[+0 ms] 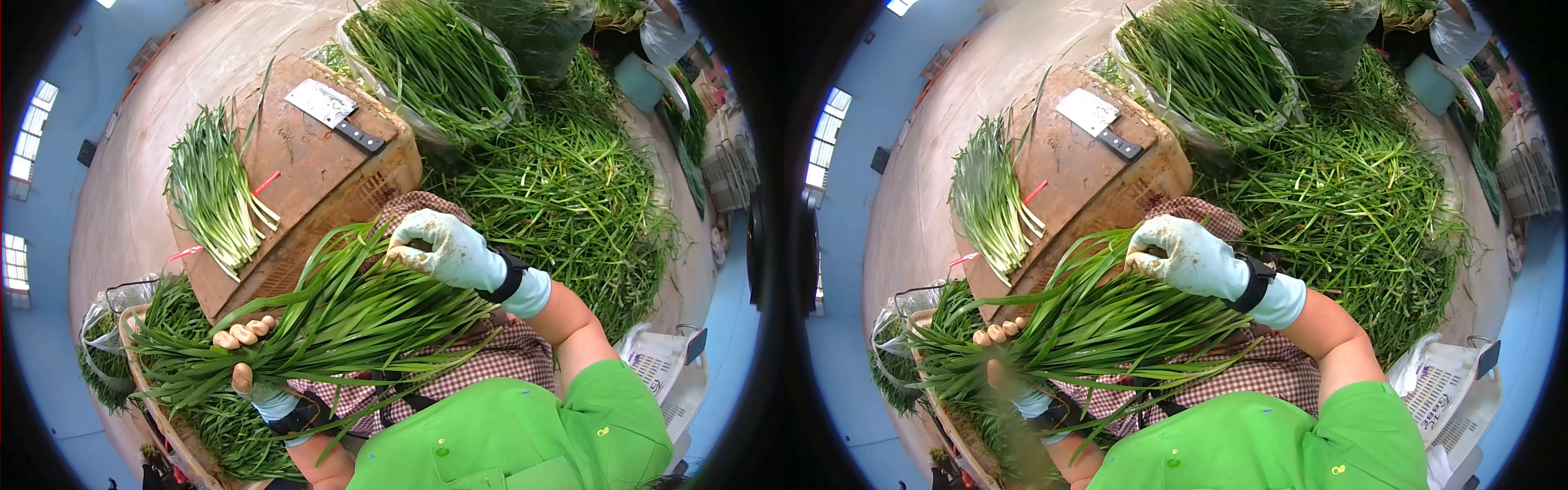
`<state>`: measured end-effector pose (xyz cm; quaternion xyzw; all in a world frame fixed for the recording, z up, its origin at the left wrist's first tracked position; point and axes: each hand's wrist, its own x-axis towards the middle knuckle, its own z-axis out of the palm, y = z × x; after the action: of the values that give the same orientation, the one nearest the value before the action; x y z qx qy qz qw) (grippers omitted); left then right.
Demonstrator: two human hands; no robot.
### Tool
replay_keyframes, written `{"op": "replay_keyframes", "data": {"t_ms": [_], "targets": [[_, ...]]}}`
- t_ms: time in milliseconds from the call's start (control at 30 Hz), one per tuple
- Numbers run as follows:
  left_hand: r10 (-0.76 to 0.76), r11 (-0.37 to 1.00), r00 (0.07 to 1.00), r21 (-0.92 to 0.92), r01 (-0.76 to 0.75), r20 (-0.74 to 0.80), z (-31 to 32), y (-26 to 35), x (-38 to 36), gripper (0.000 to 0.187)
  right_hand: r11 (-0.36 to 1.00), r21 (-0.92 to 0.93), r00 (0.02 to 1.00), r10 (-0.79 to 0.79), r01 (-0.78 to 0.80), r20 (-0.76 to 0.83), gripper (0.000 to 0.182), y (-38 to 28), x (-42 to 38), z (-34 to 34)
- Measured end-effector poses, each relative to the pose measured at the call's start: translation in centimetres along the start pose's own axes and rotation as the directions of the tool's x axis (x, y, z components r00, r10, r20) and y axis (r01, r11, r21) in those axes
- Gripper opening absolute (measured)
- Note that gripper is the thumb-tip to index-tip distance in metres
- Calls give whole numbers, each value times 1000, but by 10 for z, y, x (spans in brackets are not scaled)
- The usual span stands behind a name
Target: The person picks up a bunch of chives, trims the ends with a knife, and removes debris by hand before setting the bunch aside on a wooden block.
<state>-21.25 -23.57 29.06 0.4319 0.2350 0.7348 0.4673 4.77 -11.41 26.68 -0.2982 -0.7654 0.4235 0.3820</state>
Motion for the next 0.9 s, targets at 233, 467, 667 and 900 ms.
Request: {"op": "replay_keyframes", "data": {"t_ms": [233,467,667,900], "targets": [[-21,1000,999,-16,21,25,-9,4,-4,29,876,464,875,321,-130,-363,10,27,-20,-73],[-26,999,946,-40,14,-323,-16,0,-17,33,873,-259,909,412,-413,-60,25,28,-48,-77],[20,1000,973,24,-15,-229,-6,5,-12,34,879,-337,905,402,-338,142,18,39,-45,-22],[14,1000,990,-19,-17,-138,-6,3,-12,34,802,280,807,576,-528,-128,10,41,-56,-64]]}}
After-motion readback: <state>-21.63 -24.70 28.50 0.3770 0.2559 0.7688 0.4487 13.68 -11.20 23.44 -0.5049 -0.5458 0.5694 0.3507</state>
